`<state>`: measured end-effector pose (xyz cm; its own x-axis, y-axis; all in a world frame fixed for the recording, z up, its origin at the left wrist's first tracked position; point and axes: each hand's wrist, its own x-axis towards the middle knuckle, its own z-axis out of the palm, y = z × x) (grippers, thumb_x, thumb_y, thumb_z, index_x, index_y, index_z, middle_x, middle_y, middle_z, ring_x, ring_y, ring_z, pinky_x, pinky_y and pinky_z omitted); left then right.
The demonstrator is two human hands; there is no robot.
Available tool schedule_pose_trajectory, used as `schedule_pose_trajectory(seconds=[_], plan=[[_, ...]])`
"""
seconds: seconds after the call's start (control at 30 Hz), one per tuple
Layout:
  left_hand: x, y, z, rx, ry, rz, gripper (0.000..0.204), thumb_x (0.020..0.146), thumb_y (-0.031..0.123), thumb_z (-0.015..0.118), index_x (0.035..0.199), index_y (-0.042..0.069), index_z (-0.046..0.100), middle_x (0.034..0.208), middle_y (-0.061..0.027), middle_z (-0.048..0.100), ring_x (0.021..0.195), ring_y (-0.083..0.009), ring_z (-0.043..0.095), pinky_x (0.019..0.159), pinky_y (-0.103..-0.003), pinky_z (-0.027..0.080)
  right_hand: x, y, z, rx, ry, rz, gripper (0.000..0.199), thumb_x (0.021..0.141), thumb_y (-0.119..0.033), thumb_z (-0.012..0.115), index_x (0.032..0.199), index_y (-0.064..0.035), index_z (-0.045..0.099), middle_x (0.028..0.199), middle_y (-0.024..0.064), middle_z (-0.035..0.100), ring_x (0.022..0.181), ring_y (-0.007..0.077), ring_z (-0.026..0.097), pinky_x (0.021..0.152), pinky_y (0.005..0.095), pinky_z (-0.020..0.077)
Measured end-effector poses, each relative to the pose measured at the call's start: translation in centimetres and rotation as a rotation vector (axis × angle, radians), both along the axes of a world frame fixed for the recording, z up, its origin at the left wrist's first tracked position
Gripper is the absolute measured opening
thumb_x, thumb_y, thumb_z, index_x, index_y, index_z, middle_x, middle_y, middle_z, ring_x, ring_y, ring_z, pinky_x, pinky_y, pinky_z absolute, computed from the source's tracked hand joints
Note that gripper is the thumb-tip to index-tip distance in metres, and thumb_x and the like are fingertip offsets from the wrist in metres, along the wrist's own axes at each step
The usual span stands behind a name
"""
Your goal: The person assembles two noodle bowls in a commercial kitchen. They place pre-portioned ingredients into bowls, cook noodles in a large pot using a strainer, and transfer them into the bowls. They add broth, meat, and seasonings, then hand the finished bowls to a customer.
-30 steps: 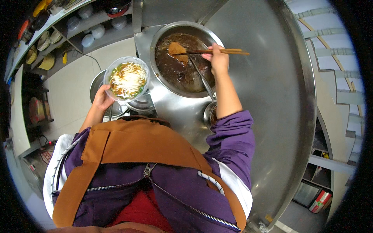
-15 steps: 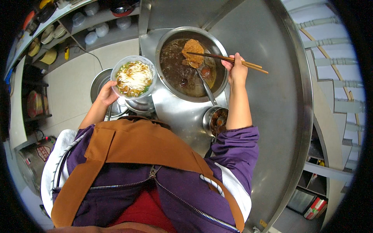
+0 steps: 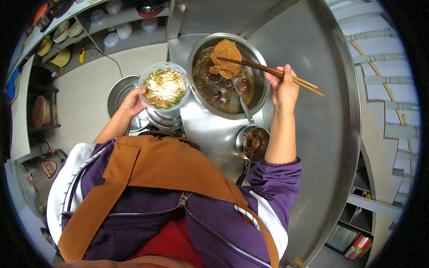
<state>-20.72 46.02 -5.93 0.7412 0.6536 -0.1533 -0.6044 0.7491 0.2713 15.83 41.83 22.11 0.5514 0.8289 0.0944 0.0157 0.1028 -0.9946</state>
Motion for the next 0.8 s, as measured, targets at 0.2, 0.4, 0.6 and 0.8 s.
schedule_pose_trajectory(seconds=[0.2,0.4,0.6,0.8], plan=[[0.3,-0.8,1.2,-0.023,0.003,0.053,0.045,0.079,0.015,0.054,0.119,-0.003,0.043,0.114,-0.0151,0.055,0.101,-0.0255,0.056,0.088,-0.039,0.045,-4.7,-0.1,0.8,0.020,0.049,0.163,0.026,0.091,-0.021,0.047,0.085,0.0037,0.052,0.074,0.0143,0.058,0.057,0.0225,0.062,0.053,0.0276,0.0571],[0.3,-1.4,2.4,0.006,0.020,0.070,0.043,0.080,0.015,0.053,0.118,-0.003,0.044,0.112,-0.0147,0.055,0.099,-0.0245,0.057,0.087,-0.038,0.046,-9.1,0.1,-3.8,-0.105,0.132,0.261,0.027,0.090,-0.024,0.049,0.086,0.0022,0.052,0.077,0.0123,0.057,0.060,0.0214,0.061,0.054,0.0300,0.0571],[0.1,-2.0,2.4,-0.003,0.042,0.097,0.040,0.080,0.014,0.052,0.116,-0.004,0.045,0.110,-0.0147,0.057,0.097,-0.0245,0.058,0.086,-0.040,0.047,-11.4,1.4,-6.6,-0.275,0.167,0.340,0.024,0.089,-0.021,0.051,0.092,0.0025,0.050,0.082,0.0107,0.055,0.062,0.0214,0.061,0.055,0.0298,0.0563],[-0.3,-3.2,2.6,-0.025,0.043,0.097,0.042,0.079,0.012,0.053,0.117,-0.004,0.045,0.111,-0.0146,0.056,0.099,-0.0250,0.057,0.088,-0.039,0.046,-13.0,3.5,-5.3,-0.352,0.005,0.458,0.024,0.089,-0.021,0.051,0.083,0.0016,0.053,0.076,0.0097,0.056,0.056,0.0185,0.060,0.051,0.0252,0.0537]])
